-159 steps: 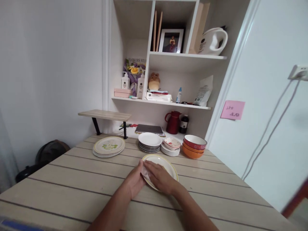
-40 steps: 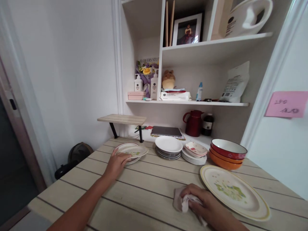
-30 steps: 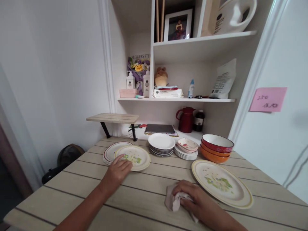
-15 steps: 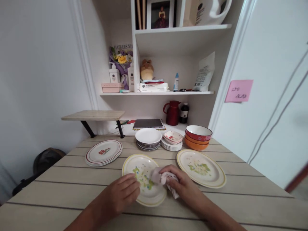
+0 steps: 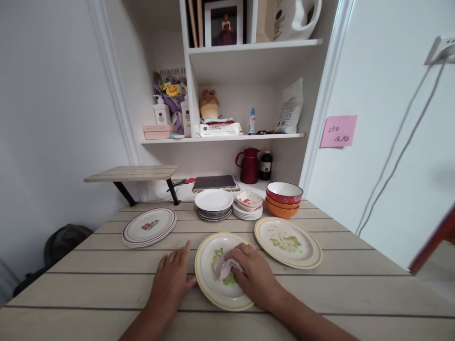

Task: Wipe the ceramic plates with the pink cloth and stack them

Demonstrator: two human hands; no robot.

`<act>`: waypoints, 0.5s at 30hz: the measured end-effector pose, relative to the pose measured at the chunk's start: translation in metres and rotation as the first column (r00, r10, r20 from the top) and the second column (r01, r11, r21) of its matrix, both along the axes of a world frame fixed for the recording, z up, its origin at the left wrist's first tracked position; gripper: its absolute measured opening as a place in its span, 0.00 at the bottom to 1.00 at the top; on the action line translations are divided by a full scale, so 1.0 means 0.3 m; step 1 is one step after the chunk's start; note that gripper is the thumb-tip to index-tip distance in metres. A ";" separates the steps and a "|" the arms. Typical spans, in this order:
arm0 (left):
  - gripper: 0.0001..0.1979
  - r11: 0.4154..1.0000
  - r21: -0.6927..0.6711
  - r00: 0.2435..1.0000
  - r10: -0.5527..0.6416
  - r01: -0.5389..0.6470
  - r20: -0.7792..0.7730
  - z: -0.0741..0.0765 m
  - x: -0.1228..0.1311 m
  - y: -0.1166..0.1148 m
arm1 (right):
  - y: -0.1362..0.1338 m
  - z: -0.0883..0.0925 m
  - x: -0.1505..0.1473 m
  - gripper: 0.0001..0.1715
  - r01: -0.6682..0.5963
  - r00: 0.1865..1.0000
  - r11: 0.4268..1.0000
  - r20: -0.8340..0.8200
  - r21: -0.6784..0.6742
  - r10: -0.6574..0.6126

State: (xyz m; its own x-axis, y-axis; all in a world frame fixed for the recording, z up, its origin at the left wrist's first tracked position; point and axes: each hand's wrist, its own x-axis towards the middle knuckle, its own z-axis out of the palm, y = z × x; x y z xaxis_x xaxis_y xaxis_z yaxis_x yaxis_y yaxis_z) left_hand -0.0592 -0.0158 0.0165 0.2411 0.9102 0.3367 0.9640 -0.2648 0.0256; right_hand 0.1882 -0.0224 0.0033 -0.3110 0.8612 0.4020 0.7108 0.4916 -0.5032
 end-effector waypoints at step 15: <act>0.15 0.742 0.001 -0.195 0.175 0.671 0.965 0.049 0.169 -0.011 | 0.028 0.020 0.025 0.16 -0.222 0.842 0.969 -0.524 -0.112 0.132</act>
